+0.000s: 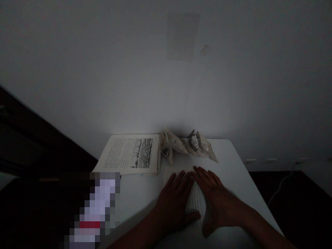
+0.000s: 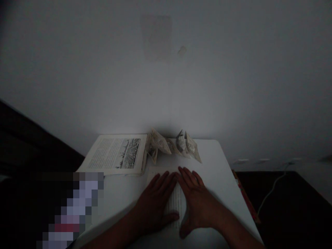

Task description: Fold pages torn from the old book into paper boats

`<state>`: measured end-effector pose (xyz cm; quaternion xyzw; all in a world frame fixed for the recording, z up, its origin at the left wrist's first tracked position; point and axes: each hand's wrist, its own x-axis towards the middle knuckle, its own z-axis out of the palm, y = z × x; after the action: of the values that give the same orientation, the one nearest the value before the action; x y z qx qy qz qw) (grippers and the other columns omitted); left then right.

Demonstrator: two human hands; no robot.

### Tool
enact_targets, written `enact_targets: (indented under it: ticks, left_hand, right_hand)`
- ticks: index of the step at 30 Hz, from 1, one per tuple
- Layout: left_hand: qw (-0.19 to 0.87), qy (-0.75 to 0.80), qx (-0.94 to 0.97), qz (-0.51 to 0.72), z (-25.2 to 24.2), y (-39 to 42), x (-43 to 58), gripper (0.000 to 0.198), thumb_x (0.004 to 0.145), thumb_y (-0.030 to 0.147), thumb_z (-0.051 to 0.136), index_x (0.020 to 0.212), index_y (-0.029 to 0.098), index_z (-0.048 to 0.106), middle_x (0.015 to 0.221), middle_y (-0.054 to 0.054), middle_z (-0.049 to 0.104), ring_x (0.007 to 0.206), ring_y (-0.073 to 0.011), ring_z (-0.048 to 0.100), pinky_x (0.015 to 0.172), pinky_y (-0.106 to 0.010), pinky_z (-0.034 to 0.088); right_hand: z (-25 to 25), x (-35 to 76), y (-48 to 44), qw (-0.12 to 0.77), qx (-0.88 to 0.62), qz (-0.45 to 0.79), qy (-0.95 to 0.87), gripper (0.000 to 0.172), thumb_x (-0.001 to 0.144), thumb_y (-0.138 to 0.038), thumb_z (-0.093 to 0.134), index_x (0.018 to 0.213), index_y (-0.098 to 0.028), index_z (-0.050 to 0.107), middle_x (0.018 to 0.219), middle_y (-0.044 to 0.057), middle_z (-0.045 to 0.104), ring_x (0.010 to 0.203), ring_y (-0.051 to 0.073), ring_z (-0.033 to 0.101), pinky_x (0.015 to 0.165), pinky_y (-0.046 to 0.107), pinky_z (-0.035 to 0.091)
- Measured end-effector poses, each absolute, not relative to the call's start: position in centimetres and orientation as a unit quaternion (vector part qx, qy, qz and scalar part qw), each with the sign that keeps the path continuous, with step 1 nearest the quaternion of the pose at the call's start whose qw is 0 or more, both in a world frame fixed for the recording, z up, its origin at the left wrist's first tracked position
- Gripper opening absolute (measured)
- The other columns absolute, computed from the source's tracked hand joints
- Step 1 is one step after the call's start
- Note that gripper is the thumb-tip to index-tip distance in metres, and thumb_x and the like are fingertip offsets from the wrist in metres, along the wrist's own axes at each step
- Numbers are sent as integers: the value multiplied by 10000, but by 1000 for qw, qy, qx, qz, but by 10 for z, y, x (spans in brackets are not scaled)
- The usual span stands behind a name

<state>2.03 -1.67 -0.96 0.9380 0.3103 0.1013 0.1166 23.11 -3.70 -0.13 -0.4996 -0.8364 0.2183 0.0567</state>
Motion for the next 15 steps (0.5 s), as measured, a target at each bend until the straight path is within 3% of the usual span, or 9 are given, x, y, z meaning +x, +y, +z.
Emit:
enact_targets:
  ticks: [15]
  left_hand:
    - [88, 372, 922, 63, -11, -17, -5, 912, 760, 685, 401, 1426, 143, 95, 1491, -127, 92, 1358, -287, 93, 1085, -449, 166]
  right_hand:
    - [0, 233, -35, 44, -498, 205, -841, 1311, 383, -540, 746, 1436, -129, 82, 1502, 146, 9, 1353, 365, 20, 1082, 516, -8]
